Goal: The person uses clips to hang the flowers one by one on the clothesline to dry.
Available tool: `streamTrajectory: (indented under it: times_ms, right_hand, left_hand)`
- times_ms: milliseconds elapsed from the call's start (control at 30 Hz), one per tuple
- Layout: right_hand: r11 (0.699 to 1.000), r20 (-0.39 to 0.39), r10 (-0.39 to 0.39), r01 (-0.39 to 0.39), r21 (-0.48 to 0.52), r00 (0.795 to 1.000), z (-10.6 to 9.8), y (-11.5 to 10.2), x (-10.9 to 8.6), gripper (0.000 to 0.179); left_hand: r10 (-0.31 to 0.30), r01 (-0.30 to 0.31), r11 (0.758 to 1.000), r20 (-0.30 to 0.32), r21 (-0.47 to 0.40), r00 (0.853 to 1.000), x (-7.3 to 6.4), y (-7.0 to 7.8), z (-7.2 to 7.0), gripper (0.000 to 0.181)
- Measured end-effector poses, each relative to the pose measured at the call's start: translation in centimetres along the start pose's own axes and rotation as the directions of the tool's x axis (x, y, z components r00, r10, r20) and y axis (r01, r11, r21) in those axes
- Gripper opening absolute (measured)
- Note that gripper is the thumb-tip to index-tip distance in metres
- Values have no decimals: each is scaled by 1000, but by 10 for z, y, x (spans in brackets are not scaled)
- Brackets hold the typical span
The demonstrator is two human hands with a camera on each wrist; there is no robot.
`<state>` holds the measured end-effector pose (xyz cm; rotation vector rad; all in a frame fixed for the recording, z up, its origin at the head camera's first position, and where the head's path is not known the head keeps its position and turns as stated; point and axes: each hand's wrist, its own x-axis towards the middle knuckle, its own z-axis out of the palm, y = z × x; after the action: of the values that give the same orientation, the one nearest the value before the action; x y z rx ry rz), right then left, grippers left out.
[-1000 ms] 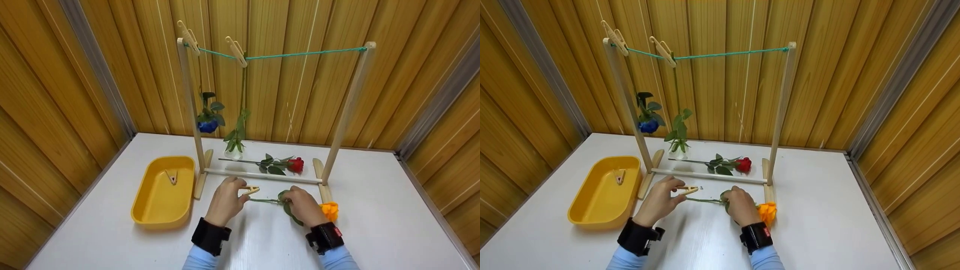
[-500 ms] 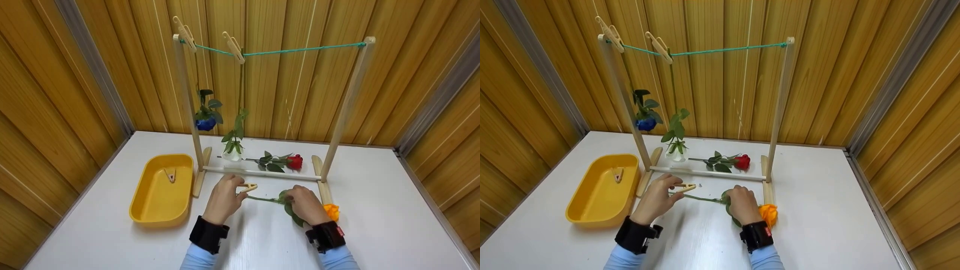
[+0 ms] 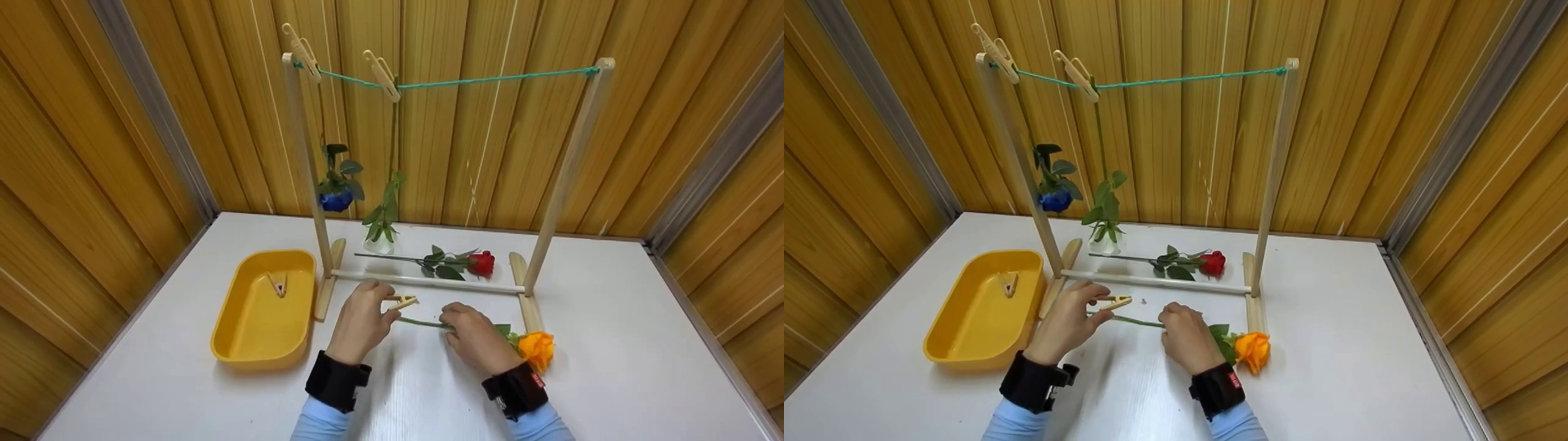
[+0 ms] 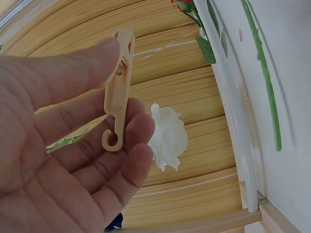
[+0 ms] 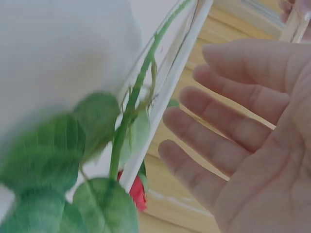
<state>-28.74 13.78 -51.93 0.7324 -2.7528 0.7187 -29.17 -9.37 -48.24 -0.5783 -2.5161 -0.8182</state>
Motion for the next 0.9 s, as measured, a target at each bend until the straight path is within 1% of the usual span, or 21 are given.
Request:
streamTrajectory:
  times_ms: [167, 333, 467, 567, 767, 900]
  right_hand:
    - [996, 70, -72, 75, -44, 995, 7, -3, 1, 21]
    - [990, 117, -92, 103, -96, 989, 10, -7, 0, 17]
    - [984, 119, -101, 117, -133, 988, 13, -8, 0, 8]
    - [984, 114, -94, 109, -139, 989, 15, -7, 1, 6]
    - [989, 125, -70, 85, -123, 990, 15, -6, 2, 7]
    - [992, 91, -93, 101, -82, 991, 15, -4, 3, 6]
  left_hand:
    - [8, -8, 1000, -11, -7, 1000, 1, -1, -1, 28]
    - [1, -1, 1000, -8, -14, 1000, 1, 0, -2, 28]
    - [-2, 2, 1000, -4, -7, 1000, 1, 0, -3, 29]
    - [1, -1, 1000, -7, -2, 1000, 1, 0, -3, 29]
    - [3, -3, 1000, -7, 3, 1000, 1, -1, -3, 29]
    - [5, -5, 1000, -15, -2, 1000, 0, -2, -3, 29]
